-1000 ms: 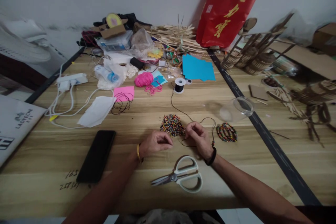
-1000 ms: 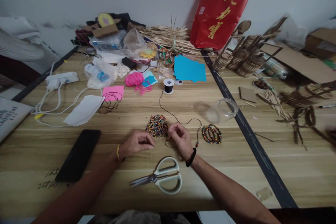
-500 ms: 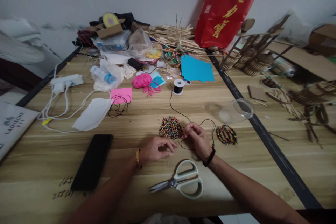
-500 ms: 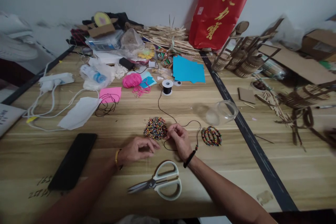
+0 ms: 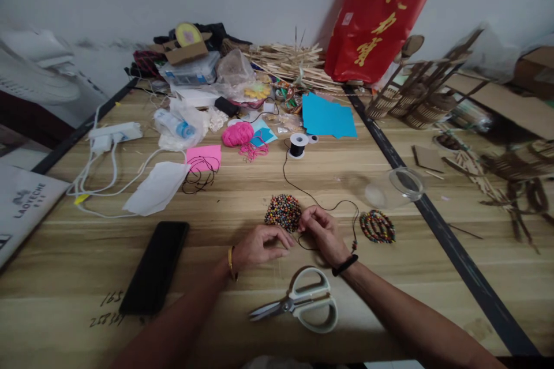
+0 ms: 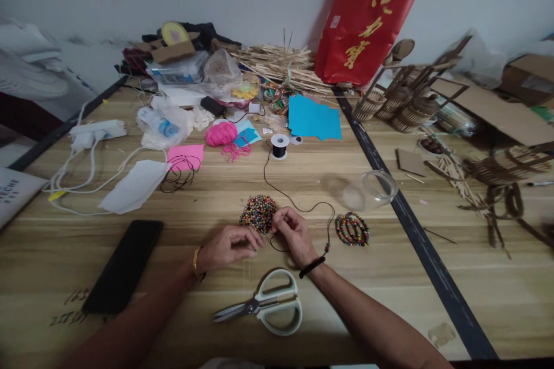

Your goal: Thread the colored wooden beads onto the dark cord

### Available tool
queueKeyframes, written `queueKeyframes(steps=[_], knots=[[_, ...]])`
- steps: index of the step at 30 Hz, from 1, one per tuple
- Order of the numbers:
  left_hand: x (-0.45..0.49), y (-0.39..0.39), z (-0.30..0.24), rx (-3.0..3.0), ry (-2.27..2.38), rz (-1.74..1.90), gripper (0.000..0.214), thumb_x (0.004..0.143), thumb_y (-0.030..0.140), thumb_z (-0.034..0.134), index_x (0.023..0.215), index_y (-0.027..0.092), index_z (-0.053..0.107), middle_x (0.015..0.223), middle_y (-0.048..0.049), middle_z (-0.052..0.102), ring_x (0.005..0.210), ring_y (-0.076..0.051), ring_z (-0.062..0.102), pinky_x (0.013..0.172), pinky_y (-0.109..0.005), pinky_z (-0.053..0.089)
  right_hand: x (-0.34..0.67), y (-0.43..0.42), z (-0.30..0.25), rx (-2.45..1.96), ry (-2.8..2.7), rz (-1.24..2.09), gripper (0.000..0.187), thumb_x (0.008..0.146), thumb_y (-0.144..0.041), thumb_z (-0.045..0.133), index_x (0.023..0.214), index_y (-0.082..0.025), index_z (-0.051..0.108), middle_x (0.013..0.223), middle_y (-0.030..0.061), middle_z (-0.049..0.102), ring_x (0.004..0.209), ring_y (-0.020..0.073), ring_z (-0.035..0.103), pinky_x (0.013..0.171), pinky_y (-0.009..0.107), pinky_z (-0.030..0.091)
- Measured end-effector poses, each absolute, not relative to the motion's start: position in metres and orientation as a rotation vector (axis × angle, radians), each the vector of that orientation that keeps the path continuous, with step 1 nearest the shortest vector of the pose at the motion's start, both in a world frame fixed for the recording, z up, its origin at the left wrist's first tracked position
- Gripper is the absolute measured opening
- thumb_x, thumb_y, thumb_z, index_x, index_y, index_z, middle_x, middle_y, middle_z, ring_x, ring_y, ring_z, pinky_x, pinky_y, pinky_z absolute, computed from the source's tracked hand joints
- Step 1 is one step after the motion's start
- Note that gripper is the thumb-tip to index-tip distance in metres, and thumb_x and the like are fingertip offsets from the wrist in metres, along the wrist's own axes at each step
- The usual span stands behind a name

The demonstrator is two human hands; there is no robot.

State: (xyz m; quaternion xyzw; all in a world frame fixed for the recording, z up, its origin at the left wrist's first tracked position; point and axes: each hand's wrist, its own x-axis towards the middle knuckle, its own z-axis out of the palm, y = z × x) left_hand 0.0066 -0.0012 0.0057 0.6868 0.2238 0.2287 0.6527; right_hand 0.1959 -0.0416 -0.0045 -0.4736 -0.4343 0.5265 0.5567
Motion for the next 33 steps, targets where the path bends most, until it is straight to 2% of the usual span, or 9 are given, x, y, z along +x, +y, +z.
queueKeyframes(steps=[5, 13, 33], knots=[[0.003, 0.000, 0.006, 1.464, 0.646, 0.516, 0.025, 0.072, 0.034, 0.071, 0.076, 0.011, 0.064, 0.077, -0.0056, 0.064, 0.072, -0.013, 0.058, 0.071, -0.025, 0.045, 0.197, -0.059, 0.006, -1.157, -1.402, 0.925, 0.015, 0.087, -0.030, 0.054, 0.077, -0.019, 0.054, 0.068, 0.0009, 0.052, 0.062, 0.0134, 0.048, 0.057, 0.025, 0.039], [0.000, 0.002, 0.009, 1.372, 0.698, 0.512, 0.028, 0.067, 0.034, 0.075, 0.075, 0.010, 0.063, 0.076, -0.0040, 0.063, 0.071, -0.012, 0.057, 0.070, -0.023, 0.044, 0.193, -0.068, 0.006, -1.003, -1.829, 0.595, 0.009, 0.086, -0.015, 0.050, 0.079, -0.019, 0.053, 0.069, 0.0028, 0.056, 0.064, 0.0147, 0.051, 0.058, 0.026, 0.041], [0.003, -0.001, 0.009, 1.325, 0.697, 0.471, 0.029, 0.065, 0.034, 0.077, 0.075, 0.010, 0.063, 0.076, -0.0043, 0.064, 0.071, -0.011, 0.059, 0.071, -0.024, 0.045, 0.190, -0.066, 0.002, -0.987, -1.906, 0.498, 0.007, 0.087, -0.017, 0.051, 0.082, -0.021, 0.055, 0.070, 0.0045, 0.060, 0.063, 0.0155, 0.055, 0.057, 0.027, 0.042]])
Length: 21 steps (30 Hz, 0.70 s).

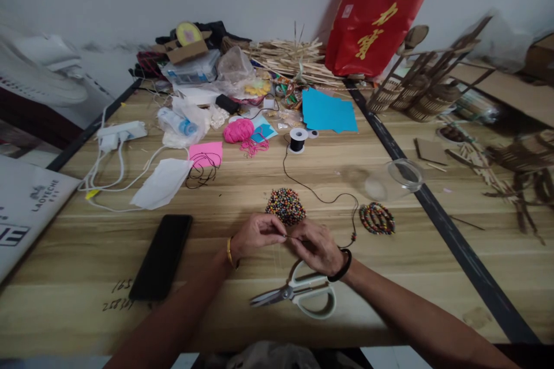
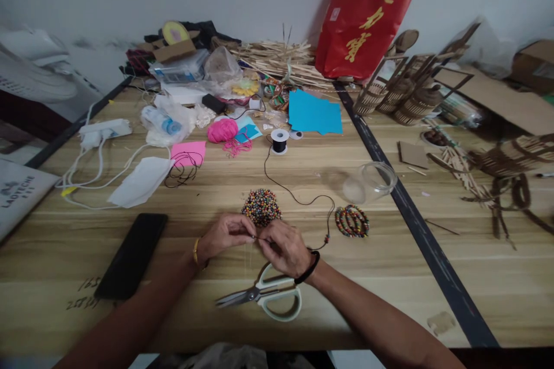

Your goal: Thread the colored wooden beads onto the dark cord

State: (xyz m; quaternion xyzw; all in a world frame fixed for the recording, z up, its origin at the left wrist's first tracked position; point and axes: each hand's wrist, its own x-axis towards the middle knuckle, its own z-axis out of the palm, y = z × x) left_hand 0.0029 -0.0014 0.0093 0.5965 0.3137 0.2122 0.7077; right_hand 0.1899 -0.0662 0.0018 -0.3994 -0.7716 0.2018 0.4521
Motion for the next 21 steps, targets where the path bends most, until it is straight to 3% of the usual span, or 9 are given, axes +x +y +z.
queueKeyframes(steps=[21], knots=[[0.0039, -0.0017, 0.0108, 1.315, 0.710, 0.470, 0.029, 0.063, 0.034, 0.077, 0.072, 0.011, 0.063, 0.075, -0.0038, 0.064, 0.070, -0.012, 0.059, 0.071, -0.025, 0.045, 0.1905, -0.0657, -0.0022, -0.977, -1.938, 0.536, 0.008, 0.086, -0.015, 0.051, 0.087, -0.021, 0.056, 0.074, 0.0052, 0.063, 0.068, 0.0170, 0.058, 0.062, 0.029, 0.044]])
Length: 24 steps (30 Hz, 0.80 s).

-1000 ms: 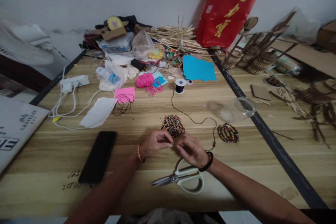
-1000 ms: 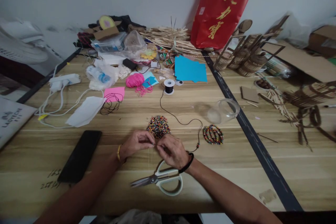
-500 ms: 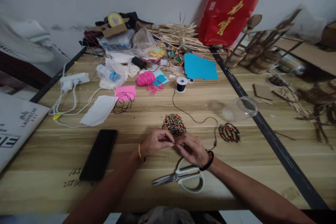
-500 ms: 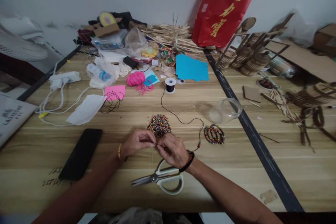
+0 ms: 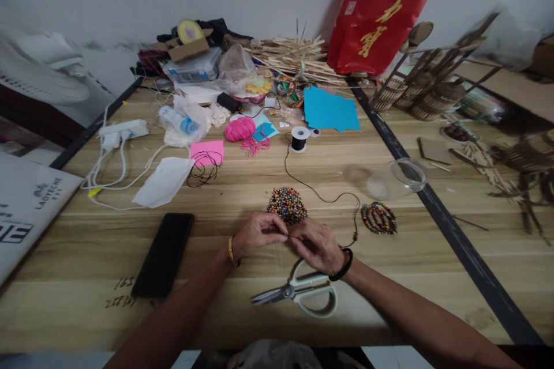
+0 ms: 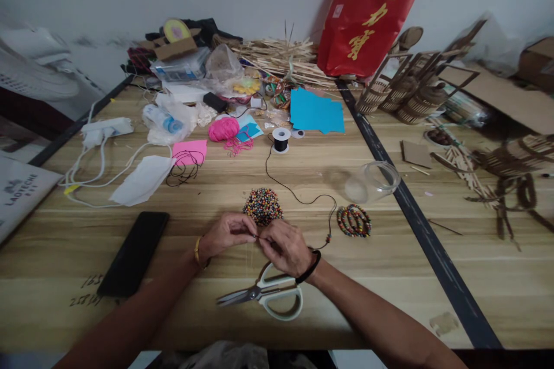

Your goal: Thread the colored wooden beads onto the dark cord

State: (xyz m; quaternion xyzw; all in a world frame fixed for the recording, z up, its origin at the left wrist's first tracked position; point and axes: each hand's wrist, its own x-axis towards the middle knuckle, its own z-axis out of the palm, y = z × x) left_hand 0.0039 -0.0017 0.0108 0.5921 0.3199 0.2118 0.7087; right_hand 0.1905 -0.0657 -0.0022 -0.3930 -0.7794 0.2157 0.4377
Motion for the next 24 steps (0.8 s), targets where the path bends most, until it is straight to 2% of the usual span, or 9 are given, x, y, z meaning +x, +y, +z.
queueKeyframes(steps=[24], knots=[[0.0040, -0.0005, 0.0104, 1.322, 0.694, 0.484, 0.029, 0.064, 0.034, 0.077, 0.073, 0.010, 0.064, 0.075, -0.0041, 0.064, 0.070, -0.011, 0.058, 0.069, -0.023, 0.044, 0.1901, -0.0651, -0.0025, -0.948, -1.945, 0.460, 0.005, 0.087, -0.015, 0.053, 0.086, -0.018, 0.056, 0.073, 0.0039, 0.061, 0.066, 0.0141, 0.057, 0.060, 0.025, 0.044]])
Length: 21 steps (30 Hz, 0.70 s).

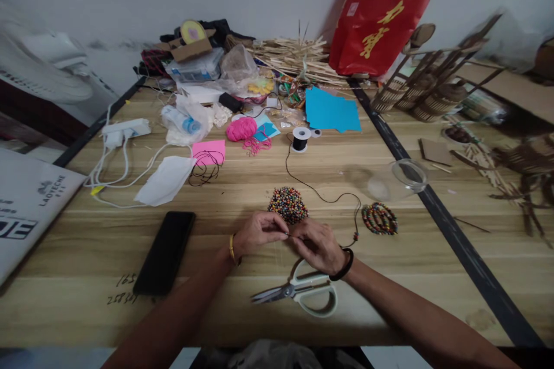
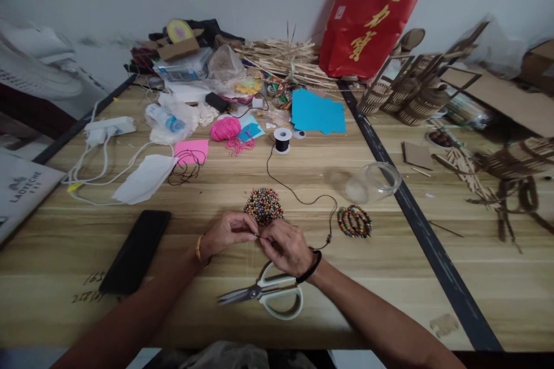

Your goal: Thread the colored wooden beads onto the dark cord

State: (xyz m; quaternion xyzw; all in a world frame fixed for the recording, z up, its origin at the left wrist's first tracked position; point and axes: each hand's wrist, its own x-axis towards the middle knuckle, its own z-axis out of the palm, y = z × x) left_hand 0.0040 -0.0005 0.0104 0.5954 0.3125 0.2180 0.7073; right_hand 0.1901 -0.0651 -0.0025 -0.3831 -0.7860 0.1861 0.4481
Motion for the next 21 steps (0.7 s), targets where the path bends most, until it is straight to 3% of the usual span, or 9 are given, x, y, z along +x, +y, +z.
queueKeyframes(steps=[21], knots=[[0.0040, -0.0009, 0.0100, 1.318, 0.705, 0.478, 0.029, 0.064, 0.033, 0.077, 0.074, 0.010, 0.064, 0.076, -0.0044, 0.064, 0.071, -0.011, 0.059, 0.071, -0.024, 0.045, 0.1911, -0.0652, -0.0034, -0.944, -1.949, 0.458, 0.006, 0.086, -0.014, 0.053, 0.088, -0.018, 0.056, 0.074, 0.0047, 0.061, 0.069, 0.0151, 0.057, 0.063, 0.027, 0.046]])
